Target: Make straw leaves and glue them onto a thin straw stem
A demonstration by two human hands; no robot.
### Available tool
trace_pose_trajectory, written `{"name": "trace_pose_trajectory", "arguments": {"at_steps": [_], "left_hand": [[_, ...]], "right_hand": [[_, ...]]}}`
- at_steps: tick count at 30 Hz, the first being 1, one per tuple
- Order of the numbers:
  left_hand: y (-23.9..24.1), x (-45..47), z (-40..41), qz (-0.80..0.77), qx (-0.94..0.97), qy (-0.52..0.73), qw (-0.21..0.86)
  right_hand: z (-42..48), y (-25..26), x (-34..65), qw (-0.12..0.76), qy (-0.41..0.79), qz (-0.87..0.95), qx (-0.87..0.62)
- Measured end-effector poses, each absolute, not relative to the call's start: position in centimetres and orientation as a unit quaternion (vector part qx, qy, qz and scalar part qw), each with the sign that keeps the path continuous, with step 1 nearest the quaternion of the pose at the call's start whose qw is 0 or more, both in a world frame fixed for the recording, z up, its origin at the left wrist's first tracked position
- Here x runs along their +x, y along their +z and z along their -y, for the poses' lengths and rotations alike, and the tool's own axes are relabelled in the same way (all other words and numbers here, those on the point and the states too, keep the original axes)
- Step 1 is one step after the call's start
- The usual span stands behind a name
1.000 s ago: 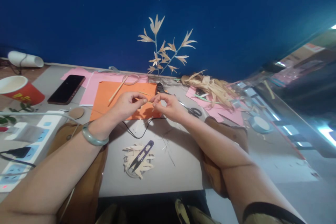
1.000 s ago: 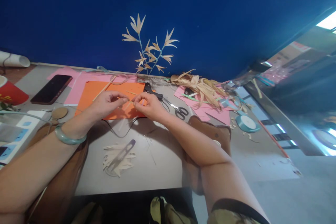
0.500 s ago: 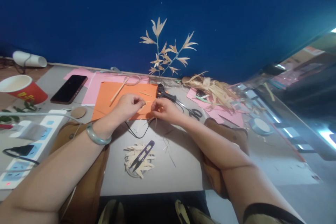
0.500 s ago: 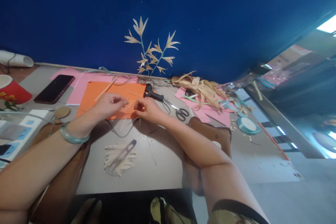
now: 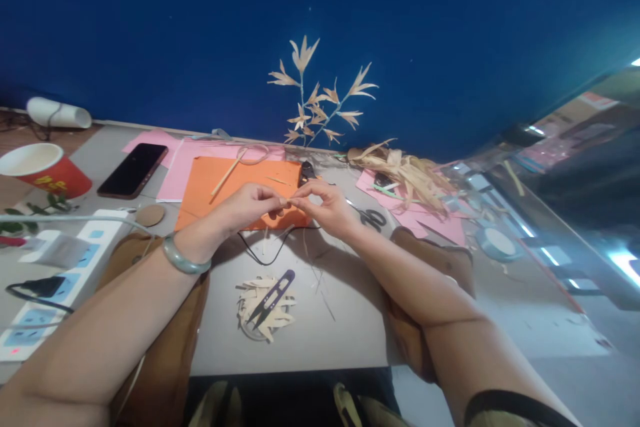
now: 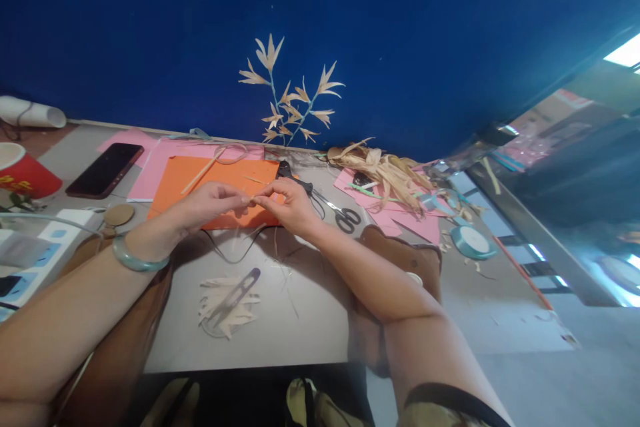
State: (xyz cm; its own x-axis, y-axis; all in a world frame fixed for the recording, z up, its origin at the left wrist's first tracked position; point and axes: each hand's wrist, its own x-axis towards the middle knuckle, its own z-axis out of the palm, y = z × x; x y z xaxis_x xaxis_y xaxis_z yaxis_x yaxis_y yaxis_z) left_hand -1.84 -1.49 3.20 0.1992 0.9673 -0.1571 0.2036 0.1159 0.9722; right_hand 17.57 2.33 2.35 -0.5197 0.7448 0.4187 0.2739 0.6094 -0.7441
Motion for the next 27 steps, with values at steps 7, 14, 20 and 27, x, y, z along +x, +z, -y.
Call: {"name": "trace_pose_trajectory", "arguments": {"at_steps": [7, 14, 20, 27], "left_hand": [[3.58, -1.75, 1.68, -0.503, 0.564, 0.355, 0.551], [3.53, -2.36, 1.92, -0.515, 0.565, 0.350, 0.541], [3.93, -2.27, 2.06, -0.519, 0.566, 0.340, 0.542], [4.17, -1.86, 2.21, -0.533, 0.571, 0.344, 0.521]], "right_hand": [[-2.52, 2.43, 17.70, 0.371, 0.282, 0.834, -0.296], [-2.19, 2.71, 17.62, 0.374, 0.273, 0.831, -0.308], [-2.17, 2.97, 17.68, 0.390, 0.317, 0.818, -0.279], [-2.03, 3.10, 17.79, 0.392, 0.344, 0.807, -0.276]]}}
